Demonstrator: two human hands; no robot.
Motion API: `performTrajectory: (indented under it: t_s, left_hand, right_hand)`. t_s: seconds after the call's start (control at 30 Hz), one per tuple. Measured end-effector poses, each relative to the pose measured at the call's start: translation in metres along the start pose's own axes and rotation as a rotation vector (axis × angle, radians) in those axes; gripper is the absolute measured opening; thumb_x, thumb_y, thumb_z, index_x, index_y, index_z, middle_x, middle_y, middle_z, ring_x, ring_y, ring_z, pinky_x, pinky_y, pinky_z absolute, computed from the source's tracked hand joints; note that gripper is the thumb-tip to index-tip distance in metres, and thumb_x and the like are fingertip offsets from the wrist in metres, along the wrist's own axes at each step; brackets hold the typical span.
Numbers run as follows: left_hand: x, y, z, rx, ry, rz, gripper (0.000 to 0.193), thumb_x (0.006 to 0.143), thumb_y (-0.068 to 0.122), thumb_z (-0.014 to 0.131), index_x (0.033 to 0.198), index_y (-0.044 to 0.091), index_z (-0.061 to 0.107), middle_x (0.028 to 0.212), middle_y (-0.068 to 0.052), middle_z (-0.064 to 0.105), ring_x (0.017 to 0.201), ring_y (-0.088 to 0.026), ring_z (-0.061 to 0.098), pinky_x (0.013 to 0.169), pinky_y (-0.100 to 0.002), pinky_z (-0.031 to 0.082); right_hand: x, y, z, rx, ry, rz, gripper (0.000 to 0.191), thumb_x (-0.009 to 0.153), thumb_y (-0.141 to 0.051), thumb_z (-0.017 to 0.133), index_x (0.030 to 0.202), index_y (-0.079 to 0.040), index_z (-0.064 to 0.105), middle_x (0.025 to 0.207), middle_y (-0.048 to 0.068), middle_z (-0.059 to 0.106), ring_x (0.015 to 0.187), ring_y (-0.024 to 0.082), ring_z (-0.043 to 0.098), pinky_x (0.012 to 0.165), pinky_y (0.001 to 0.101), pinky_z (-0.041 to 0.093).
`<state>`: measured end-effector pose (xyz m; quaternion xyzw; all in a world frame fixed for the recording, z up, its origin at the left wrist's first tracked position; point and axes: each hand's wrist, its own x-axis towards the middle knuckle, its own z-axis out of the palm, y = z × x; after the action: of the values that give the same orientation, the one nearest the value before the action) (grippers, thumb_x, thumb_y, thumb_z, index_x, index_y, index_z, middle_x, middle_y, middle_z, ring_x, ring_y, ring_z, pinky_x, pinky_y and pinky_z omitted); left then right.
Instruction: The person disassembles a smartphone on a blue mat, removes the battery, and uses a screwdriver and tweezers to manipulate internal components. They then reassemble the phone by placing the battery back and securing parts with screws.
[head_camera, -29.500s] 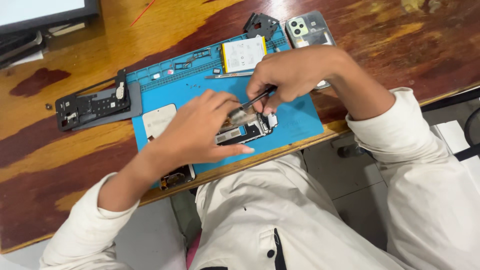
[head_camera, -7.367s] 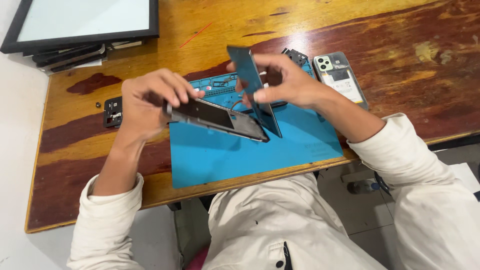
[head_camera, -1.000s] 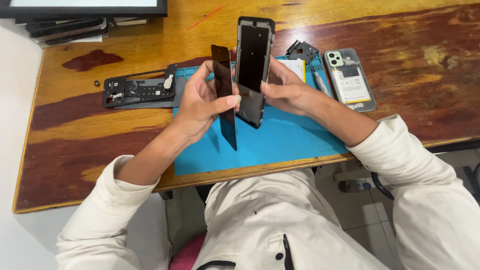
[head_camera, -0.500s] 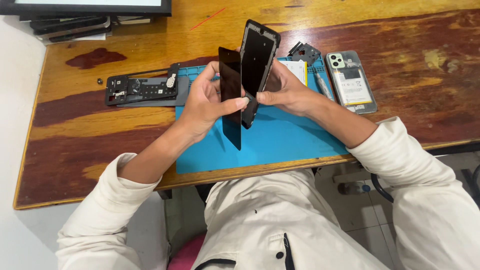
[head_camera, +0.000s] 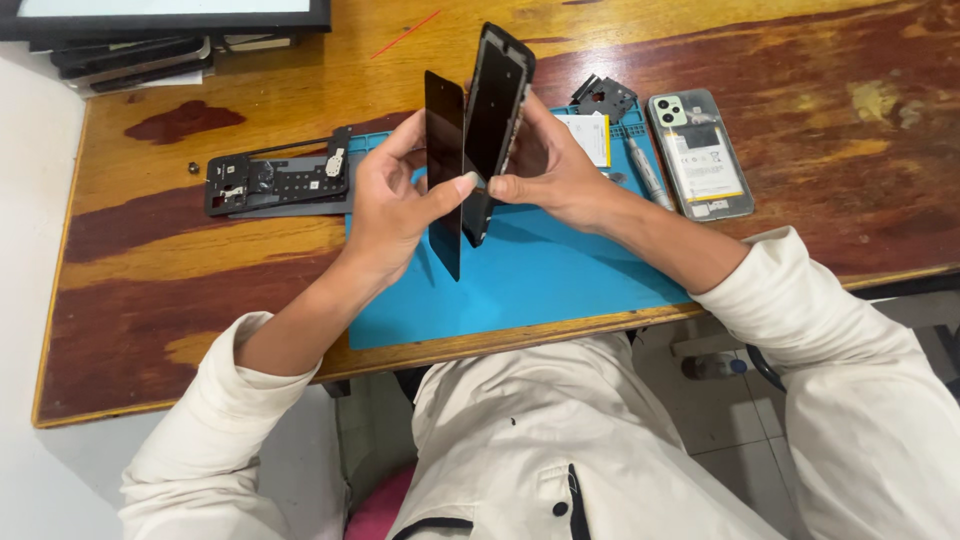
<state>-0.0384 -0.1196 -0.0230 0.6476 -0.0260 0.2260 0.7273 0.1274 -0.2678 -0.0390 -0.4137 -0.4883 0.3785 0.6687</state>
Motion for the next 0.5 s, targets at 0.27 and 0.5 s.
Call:
performTrajectory:
  t_s: [0.27, 0.5]
  left_hand:
    - [0.0032, -0.003, 0.0009, 0.142, 0.019, 0.062, 0.065, 0.092, 0.003, 0.08, 0.15, -0.002, 0.052, 0.128, -0.006, 0.056, 0.122, -0.016, 0.058, 0.105, -0.033, 0.051]
    - [0.0058, -0.0012, 0.0035, 0.053, 0.019, 0.021, 0.065, 0.093, 0.003, 0.078, 0.151, -0.003, 0.049, 0.138, -0.009, 0.058, 0.129, -0.021, 0.061, 0.104, -0.035, 0.057]
  right_hand:
    - [-0.0021, -0.0004, -0.0011, 0.011, -0.031, -0.01, 0.104, 0.089, -0.032, 0.09, 0.167, -0.011, 0.025, 0.153, 0.004, 0.05, 0.144, 0.021, 0.05, 0.124, 0.0411, 0.044]
    - [-0.0021, 0.0, -0.0009, -0.031, -0.057, -0.021, 0.083, 0.092, -0.035, 0.088, 0.157, -0.004, 0.047, 0.137, 0.001, 0.057, 0.132, 0.016, 0.052, 0.118, 0.0374, 0.046]
